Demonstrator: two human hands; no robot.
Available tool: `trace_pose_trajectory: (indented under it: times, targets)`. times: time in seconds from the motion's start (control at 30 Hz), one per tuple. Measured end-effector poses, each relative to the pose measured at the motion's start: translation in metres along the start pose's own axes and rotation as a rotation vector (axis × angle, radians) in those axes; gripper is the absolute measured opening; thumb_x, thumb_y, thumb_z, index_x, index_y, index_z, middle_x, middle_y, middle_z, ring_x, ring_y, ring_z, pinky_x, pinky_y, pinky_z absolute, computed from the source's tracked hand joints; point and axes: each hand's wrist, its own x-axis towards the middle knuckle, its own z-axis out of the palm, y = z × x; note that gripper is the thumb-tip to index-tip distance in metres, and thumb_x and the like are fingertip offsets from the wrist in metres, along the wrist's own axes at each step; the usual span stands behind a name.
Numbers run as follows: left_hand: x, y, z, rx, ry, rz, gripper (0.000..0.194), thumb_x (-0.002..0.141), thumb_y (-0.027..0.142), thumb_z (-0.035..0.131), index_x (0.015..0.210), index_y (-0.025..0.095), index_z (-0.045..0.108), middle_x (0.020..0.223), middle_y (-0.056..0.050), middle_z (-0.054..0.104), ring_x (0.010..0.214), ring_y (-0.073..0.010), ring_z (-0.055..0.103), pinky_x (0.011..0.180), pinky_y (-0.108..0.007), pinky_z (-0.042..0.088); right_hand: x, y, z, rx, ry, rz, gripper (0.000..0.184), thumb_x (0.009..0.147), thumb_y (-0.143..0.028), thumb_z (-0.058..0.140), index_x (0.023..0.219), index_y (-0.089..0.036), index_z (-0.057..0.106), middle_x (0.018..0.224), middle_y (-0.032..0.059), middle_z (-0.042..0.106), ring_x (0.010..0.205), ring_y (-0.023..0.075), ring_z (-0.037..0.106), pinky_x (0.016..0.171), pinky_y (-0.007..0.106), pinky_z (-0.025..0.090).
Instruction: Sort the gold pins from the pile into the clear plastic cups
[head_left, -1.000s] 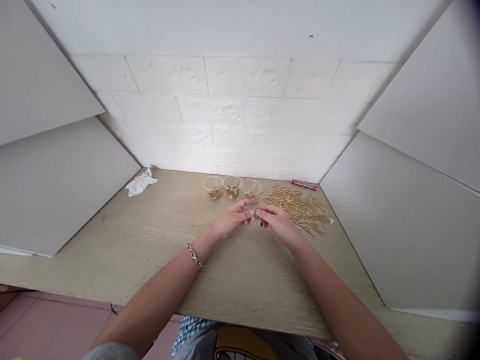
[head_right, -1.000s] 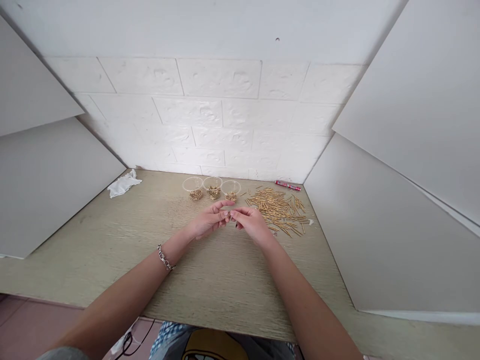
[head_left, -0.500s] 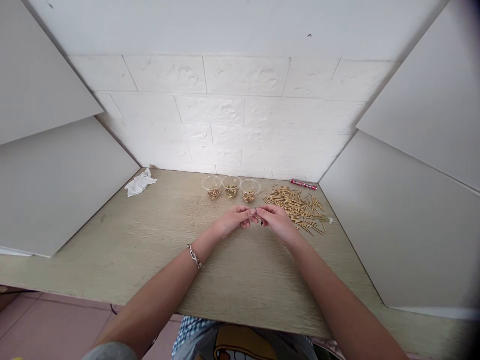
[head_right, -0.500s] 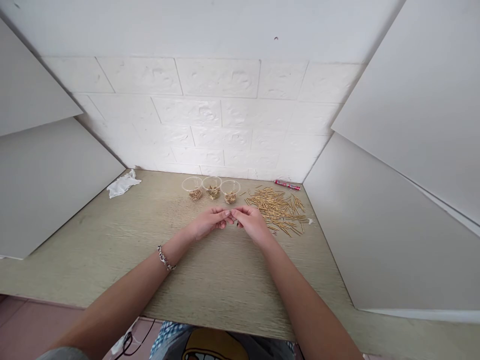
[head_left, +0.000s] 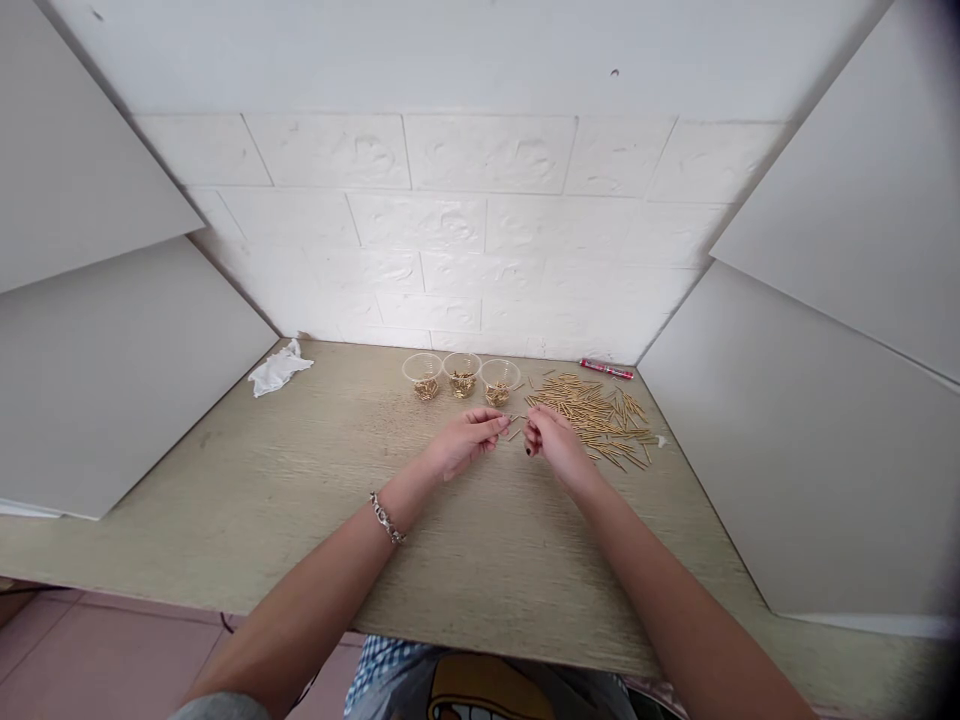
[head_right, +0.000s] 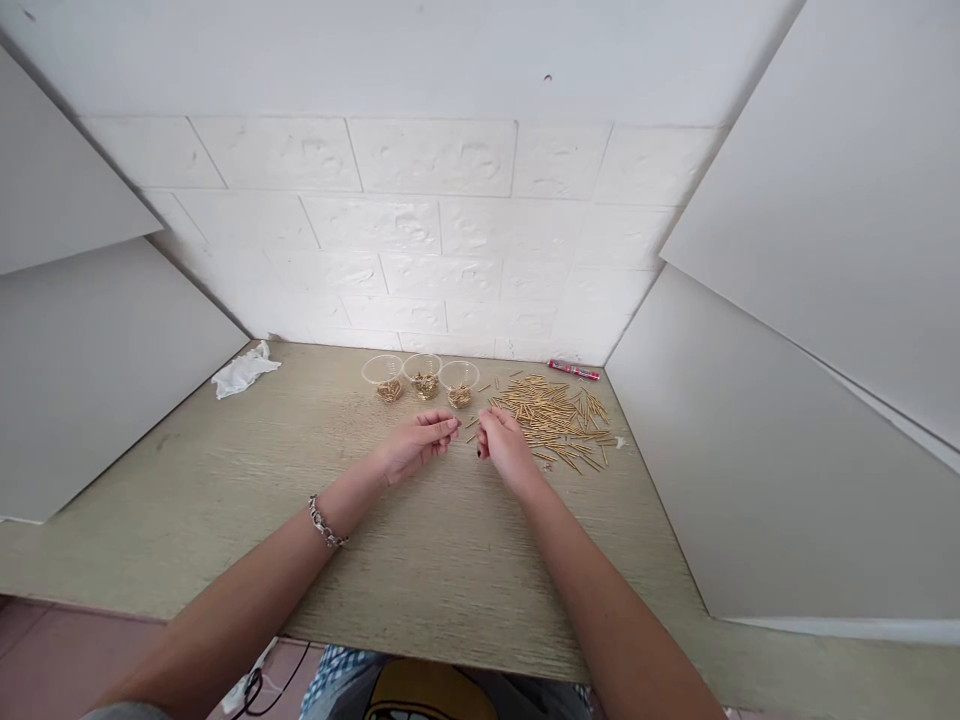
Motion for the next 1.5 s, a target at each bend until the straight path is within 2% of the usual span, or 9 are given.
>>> trace_pose_trajectory:
  times: [0.13,0.23,0.33,0.47,0.77,1.13,1.5]
  targets:
    - [-0.001,0.002,-0.001,-0.042,-0.009,-0.019,0.038,0.055,0.028,0.077,0.088,0.011,0.064,0.066,0.001,0.056,0.051,-0.003,0.042,0.052,-0.018,0.031,-0.003,-0.001,0.002,-0.094,-0.117,-0.04,0.031,0.073,-0.037,0.049,0.053,-0.019,0.034,0.042,-0.0066,0.033,0.037,0.0072,0.034,0.04,0.023,0.029]
    - [0.0,0.001,-0.003,-0.081,0.015,-0.005,0.036,0.055,0.026,0.078,0.085,0.013,0.063,0.072,0.0,0.058,0.055,-0.0041,0.046,0.055,-0.019,0.036,-0.003,0.0,0.002,-0.105,-0.144,-0.047,0.033,0.074,-0.04,0.049,0.053,-0.019,0.036,0.042,-0.0058,0.035,0.037,0.0076,0.034,0.041,0.024,0.03]
    - [0.002,-0.001,-0.004,-0.109,0.063,0.016,0.034,0.053,0.026,0.079,0.079,0.013,0.062,0.076,0.0,0.058,0.058,-0.0046,0.048,0.055,-0.019,0.037,-0.001,0.002,0.002,-0.084,-0.098,-0.073,0.029,0.072,-0.042,0.051,0.058,-0.019,0.04,0.046,-0.0054,0.04,0.04,0.0078,0.037,0.042,0.023,0.03]
    - [0.004,-0.003,-0.005,-0.134,0.116,0.04,0.03,0.056,0.027,0.077,0.077,0.012,0.061,0.065,0.003,0.052,0.05,-0.002,0.041,0.049,-0.017,0.033,0.0,0.003,0.001,-0.1,-0.072,-0.092,0.024,0.07,-0.041,0.052,0.065,-0.019,0.045,0.056,-0.0044,0.048,0.042,0.0071,0.04,0.044,0.023,0.032]
    - [0.002,-0.001,-0.005,-0.204,0.068,-0.029,0.019,0.065,0.013,0.071,0.08,0.011,0.06,0.071,0.0,0.059,0.055,-0.0031,0.049,0.055,-0.015,0.041,-0.002,-0.001,0.004,-0.154,0.0,-0.134,0.018,0.067,-0.035,0.054,0.071,-0.018,0.052,0.067,0.0001,0.058,0.047,0.0083,0.045,0.047,0.024,0.037]
    - [0.002,-0.004,-0.006,-0.274,-0.036,-0.055,0.012,0.069,0.011,0.067,0.08,0.01,0.062,0.073,-0.002,0.061,0.054,-0.0033,0.051,0.055,-0.015,0.044,-0.013,-0.002,0.006,-0.294,0.169,-0.392,0.019,0.07,-0.033,0.057,0.077,-0.017,0.064,0.066,0.0023,0.059,0.057,0.0119,0.048,0.054,0.025,0.039]
    - [0.004,-0.007,-0.005,-0.247,0.049,-0.022,0.009,0.071,0.013,0.066,0.078,0.011,0.061,0.075,-0.004,0.064,0.053,-0.0035,0.049,0.053,-0.016,0.042,-0.016,-0.001,0.006,-0.67,0.223,-0.622,0.016,0.075,-0.028,0.051,0.075,-0.019,0.064,0.066,0.0024,0.06,0.055,0.0126,0.047,0.055,0.027,0.039]
